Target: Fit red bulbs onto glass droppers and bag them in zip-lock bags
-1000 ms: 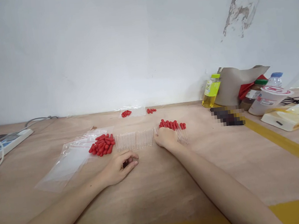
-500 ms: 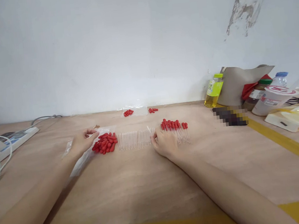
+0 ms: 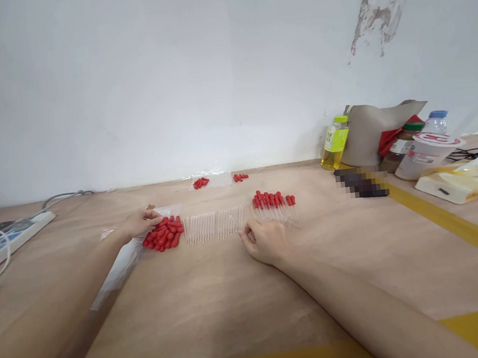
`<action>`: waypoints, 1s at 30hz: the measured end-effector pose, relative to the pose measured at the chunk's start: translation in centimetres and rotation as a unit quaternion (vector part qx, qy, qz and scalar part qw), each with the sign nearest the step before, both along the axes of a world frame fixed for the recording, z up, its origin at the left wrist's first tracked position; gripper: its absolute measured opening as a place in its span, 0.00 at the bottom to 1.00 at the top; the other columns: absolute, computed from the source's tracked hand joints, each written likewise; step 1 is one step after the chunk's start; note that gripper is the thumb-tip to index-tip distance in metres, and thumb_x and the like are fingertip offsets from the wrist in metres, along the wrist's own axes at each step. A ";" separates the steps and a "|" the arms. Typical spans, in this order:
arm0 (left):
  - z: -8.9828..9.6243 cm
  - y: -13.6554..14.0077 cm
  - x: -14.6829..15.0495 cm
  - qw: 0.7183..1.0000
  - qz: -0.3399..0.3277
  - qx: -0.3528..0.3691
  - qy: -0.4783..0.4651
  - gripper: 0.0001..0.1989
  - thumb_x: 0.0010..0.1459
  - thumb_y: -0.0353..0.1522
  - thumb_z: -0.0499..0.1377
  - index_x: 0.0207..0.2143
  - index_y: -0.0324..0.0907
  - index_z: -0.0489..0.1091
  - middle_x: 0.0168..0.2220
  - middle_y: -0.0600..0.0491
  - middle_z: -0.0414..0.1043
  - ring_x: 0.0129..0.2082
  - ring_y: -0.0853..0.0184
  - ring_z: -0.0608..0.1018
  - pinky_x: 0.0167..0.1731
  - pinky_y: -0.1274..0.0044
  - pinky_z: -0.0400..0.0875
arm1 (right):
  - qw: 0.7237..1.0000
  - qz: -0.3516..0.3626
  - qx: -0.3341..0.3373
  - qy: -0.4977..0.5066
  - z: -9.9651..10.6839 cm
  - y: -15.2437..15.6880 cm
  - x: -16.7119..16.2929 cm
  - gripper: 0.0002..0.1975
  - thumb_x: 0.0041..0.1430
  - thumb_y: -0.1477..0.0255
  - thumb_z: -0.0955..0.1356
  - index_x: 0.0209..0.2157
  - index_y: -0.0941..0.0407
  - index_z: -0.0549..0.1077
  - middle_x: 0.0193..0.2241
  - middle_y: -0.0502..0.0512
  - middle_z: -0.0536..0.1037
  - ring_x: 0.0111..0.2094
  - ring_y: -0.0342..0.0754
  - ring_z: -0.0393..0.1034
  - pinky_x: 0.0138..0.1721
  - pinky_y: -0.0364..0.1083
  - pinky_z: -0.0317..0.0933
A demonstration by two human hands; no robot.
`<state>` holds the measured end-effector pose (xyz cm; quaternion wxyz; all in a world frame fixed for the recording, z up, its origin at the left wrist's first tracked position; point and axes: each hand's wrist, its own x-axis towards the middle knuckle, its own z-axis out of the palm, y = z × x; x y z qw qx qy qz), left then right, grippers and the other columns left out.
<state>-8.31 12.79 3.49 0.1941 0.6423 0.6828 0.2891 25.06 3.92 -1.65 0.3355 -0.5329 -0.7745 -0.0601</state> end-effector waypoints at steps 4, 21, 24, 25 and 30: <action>0.5 -0.3 0.1 0.998 0.018 0.057 -0.029 0.17 0.37 0.45 0.60 0.20 0.39 0.68 0.26 0.51 0.73 0.30 0.63 0.72 0.26 0.78 0.64 | 1.000 0.009 -0.008 0.004 0.1 0.0 0.1 0.12 0.55 0.64 0.61 0.25 0.56 0.67 0.19 0.48 0.72 0.21 0.41 0.64 0.21 0.41 0.42; -3.7 -9.5 12.6 0.891 -0.245 0.010 -0.382 0.15 0.51 0.39 0.58 0.37 0.40 0.62 0.28 0.56 0.66 0.30 0.70 0.73 0.33 0.77 0.67 | 0.983 0.173 0.033 0.051 0.0 -0.3 0.4 0.08 0.59 0.73 0.57 0.35 0.56 0.65 0.30 0.54 0.73 0.31 0.44 0.66 0.34 0.44 0.57; -4.2 -9.4 12.4 0.903 -0.246 0.015 -0.353 0.12 0.49 0.36 0.61 0.31 0.39 0.63 0.31 0.53 0.69 0.34 0.70 0.72 0.37 0.77 0.64 | 0.980 0.199 0.027 0.009 0.2 -0.9 0.3 0.07 0.59 0.73 0.58 0.33 0.56 0.66 0.28 0.52 0.73 0.28 0.43 0.65 0.36 0.45 0.54; -4.3 -9.4 12.3 0.901 -0.251 0.011 -0.354 0.12 0.48 0.36 0.61 0.30 0.39 0.63 0.32 0.53 0.69 0.34 0.70 0.72 0.37 0.77 0.64 | 0.978 0.206 0.027 -0.001 0.2 -1.0 0.2 0.07 0.58 0.73 0.58 0.33 0.56 0.66 0.28 0.51 0.73 0.27 0.42 0.64 0.36 0.45 0.53; -4.5 -9.5 12.1 0.879 -0.273 -0.010 -0.390 0.13 0.46 0.34 0.63 0.27 0.39 0.60 0.32 0.54 0.69 0.34 0.70 0.73 0.38 0.76 0.65 | 0.976 0.215 0.024 -0.014 0.1 -1.1 0.0 0.08 0.59 0.73 0.58 0.33 0.57 0.66 0.27 0.51 0.73 0.27 0.41 0.64 0.36 0.45 0.51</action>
